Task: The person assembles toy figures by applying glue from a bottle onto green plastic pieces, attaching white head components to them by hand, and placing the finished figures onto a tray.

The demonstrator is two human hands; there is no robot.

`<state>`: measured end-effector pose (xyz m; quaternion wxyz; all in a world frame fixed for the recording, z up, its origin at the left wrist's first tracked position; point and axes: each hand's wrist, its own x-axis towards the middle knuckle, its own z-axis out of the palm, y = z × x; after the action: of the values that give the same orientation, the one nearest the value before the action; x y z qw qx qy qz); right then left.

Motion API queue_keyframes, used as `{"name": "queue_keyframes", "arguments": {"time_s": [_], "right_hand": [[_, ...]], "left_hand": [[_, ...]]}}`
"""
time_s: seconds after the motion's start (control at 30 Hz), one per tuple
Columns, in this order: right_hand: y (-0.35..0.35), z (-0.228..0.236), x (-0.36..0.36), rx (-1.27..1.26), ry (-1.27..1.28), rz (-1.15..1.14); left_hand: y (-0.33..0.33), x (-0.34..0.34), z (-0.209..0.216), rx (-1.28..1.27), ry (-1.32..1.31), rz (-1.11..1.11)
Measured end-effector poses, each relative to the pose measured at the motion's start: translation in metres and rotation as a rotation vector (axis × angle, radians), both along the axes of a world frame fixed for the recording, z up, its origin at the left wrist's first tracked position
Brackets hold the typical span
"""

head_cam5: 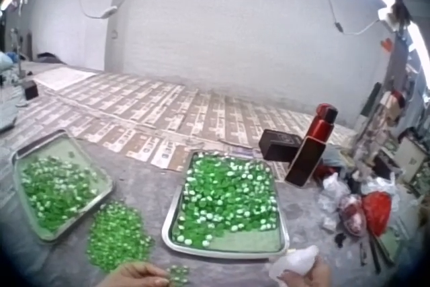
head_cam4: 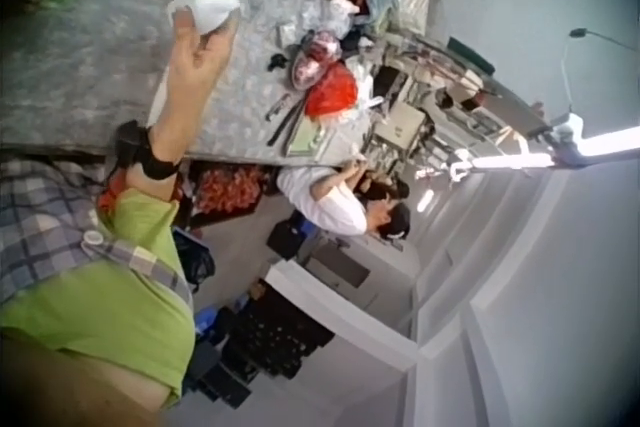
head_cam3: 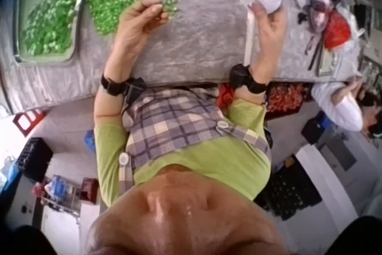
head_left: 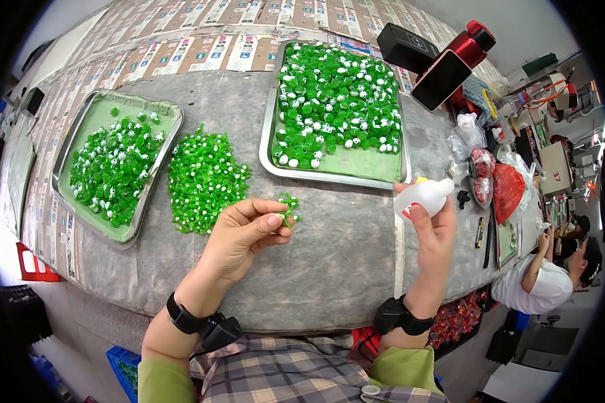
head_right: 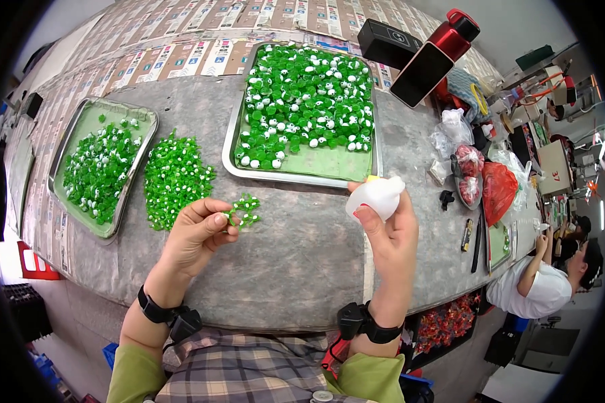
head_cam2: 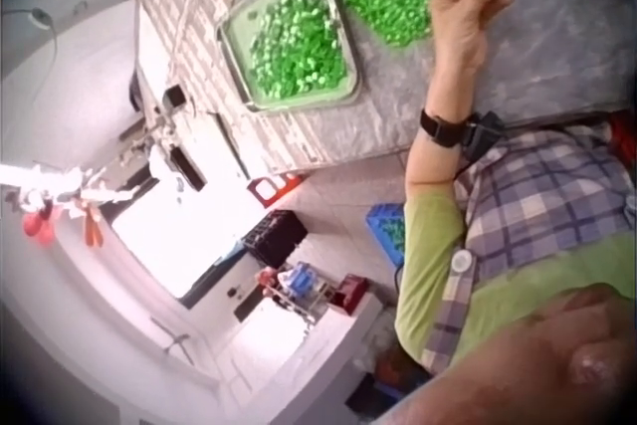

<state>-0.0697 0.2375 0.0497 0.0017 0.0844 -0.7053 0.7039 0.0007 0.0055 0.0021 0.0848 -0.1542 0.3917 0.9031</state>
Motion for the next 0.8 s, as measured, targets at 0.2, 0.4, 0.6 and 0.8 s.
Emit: {"name": "queue_keyframes", "arguments": {"time_s": [0.2, 0.4, 0.6, 0.8], "right_hand": [[-0.034, 0.018, 0.006, -0.070, 0.198, 0.045], [-0.058, 0.010, 0.013, -0.086, 0.453, -0.044], [-0.053, 0.008, 0.016, 0.175, 0.556, 0.026], [-0.053, 0.006, 0.018, 0.210, 0.499, 0.035]], "left_hand": [[-0.002, 0.000, -0.004, 0.087, 0.020, -0.018], [-0.004, 0.001, -0.005, 0.148, 0.010, -0.028], [-0.003, -0.001, -0.007, 0.166, 0.009, -0.025], [-0.003, 0.000, -0.007, 0.184, 0.011, -0.014]]}}
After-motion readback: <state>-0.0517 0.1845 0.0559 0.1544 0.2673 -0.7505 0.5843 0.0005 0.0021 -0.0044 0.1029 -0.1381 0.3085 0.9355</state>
